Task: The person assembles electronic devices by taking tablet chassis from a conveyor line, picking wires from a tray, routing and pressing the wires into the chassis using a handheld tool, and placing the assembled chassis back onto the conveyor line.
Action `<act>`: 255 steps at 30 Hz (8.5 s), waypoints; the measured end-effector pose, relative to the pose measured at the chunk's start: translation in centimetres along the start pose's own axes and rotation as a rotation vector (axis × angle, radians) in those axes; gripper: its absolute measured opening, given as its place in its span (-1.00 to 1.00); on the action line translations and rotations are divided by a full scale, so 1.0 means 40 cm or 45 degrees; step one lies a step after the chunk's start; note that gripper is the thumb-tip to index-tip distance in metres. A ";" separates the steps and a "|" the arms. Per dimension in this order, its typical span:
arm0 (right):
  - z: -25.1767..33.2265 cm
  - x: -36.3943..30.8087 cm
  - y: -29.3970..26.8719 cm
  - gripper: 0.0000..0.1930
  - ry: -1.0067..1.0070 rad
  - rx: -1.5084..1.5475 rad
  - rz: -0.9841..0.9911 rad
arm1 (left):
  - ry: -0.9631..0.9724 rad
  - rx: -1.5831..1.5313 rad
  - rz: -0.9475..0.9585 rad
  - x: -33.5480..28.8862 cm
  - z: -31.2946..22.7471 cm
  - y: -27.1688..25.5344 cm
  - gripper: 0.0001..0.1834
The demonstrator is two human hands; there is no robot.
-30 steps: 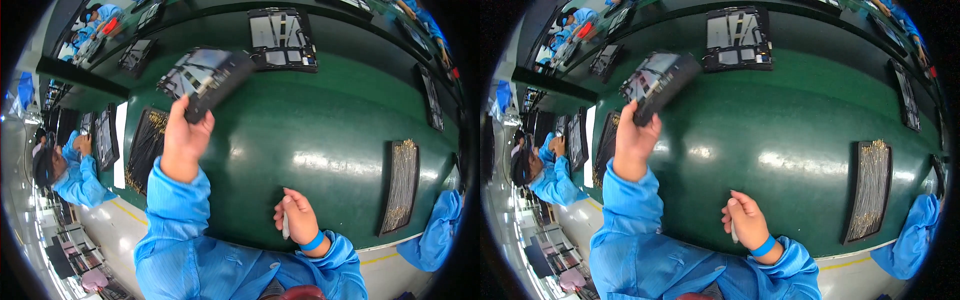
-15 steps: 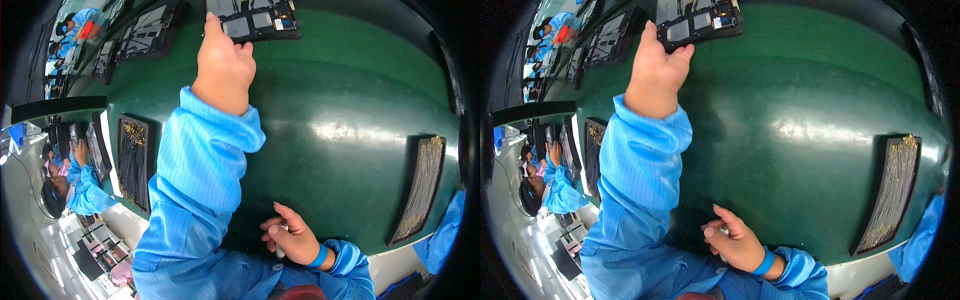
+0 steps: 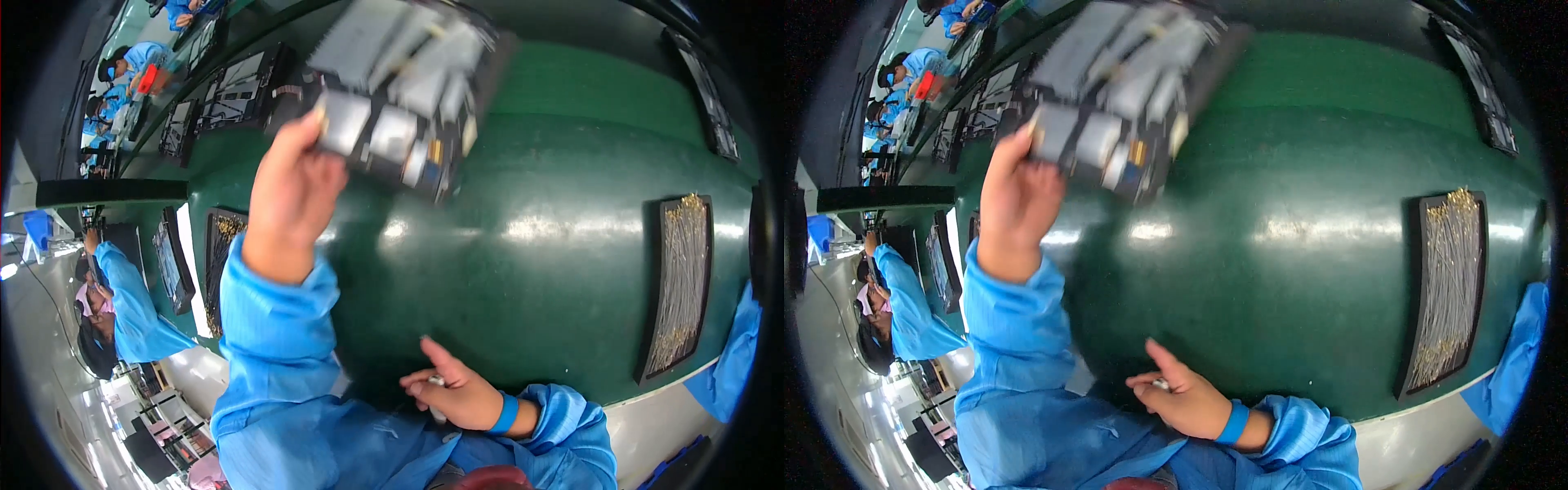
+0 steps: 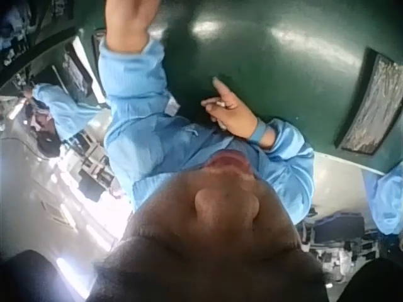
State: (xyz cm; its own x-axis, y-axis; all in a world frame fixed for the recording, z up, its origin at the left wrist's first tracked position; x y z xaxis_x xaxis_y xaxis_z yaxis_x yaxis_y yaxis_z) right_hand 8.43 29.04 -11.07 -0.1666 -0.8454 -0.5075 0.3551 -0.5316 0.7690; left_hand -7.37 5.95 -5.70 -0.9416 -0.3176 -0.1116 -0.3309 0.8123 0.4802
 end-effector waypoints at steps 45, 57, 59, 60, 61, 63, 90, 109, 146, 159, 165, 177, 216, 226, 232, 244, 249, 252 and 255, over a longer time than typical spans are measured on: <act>0.030 -0.038 0.112 -0.53 -0.112 -0.299 -0.422 | 1.190 1.976 0.869 -0.553 -0.047 -0.052 -0.72; -0.003 -0.055 0.100 -0.68 -0.004 -0.360 -0.543 | 1.178 1.811 0.874 -0.582 0.043 -0.040 -0.74; -0.012 -0.056 0.101 -0.69 0.067 -0.284 -0.566 | 1.272 1.702 0.875 -0.586 0.067 -0.024 -0.74; -0.013 -0.055 0.098 -0.69 0.076 -0.290 -0.567 | 1.268 1.700 0.865 -0.588 0.075 -0.020 -0.74; -0.012 -0.053 0.094 -0.69 0.064 -0.290 -0.549 | 1.277 1.692 0.815 -0.585 0.079 -0.018 -0.76; -0.003 -0.050 0.094 -0.69 0.050 -0.291 -0.530 | 1.287 1.684 0.764 -0.576 0.087 -0.019 -0.77; 0.021 0.028 0.068 -0.78 -1.456 -0.625 -1.022 | 1.035 1.905 0.688 -0.542 0.102 -0.042 -0.76; 0.073 0.026 0.162 -0.88 -1.269 -1.787 -1.090 | 0.985 2.025 0.729 -0.548 0.101 -0.049 -0.76; 0.055 0.029 0.071 -0.74 -1.293 -0.737 -0.932 | 0.950 2.053 0.702 -0.545 0.099 -0.028 -0.85; 0.056 0.027 0.076 -0.75 -1.285 -0.889 -0.994 | 0.939 2.019 0.708 -0.545 0.097 -0.025 -0.84; 0.076 0.027 0.154 -0.83 -1.436 -1.681 -1.001 | 0.921 2.036 0.695 -0.550 0.095 -0.042 -0.81; 0.099 0.036 0.083 -0.63 -0.828 -0.494 -0.920 | -0.365 0.637 -0.098 -0.669 0.087 -0.056 -0.77; 0.188 0.039 0.060 -0.73 -0.562 -1.362 -0.987 | -0.656 0.175 -0.089 -0.609 0.133 -0.109 -0.68; 0.091 -0.629 -0.327 -0.61 -0.345 -1.014 -2.568 | -0.877 -0.505 0.460 -0.571 0.145 -0.153 -0.43; 0.090 -0.596 -0.367 -0.66 -0.294 -1.400 -2.729 | -0.850 -0.472 0.428 -0.575 0.144 -0.147 -0.45; 0.056 -0.605 -0.182 -0.71 -1.156 -0.783 -2.321 | -0.466 0.829 0.236 -0.636 0.114 -0.036 -0.62; 0.020 -0.438 0.009 -0.80 -1.048 -0.890 -1.221 | 0.355 1.066 0.807 -0.667 0.085 0.133 -0.67; -0.004 -0.312 0.040 -0.79 -0.603 -1.104 -0.513 | 0.809 1.230 1.117 -0.657 0.091 0.197 -0.69; -0.031 -0.274 0.022 -0.76 -0.150 -0.489 -0.325 | 0.741 1.216 1.033 -0.672 0.116 0.170 -0.80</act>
State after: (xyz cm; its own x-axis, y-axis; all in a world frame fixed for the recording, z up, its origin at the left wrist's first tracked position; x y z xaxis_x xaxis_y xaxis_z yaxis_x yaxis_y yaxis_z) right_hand 11.71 37.89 -5.33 -0.3878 -0.7023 -0.5969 0.5999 -0.6840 0.4150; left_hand 15.42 22.30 -3.49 -0.8064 0.4363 0.3992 0.1561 0.8081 -0.5680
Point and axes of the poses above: each hand's wrist, its own x-axis towards the middle knuckle, its own y-axis out of the palm, z = x × y, the point moved 2 cm from there along x, towards the middle knuckle, and after that the axes turned 12 degrees about y, right-handed, at the moved point
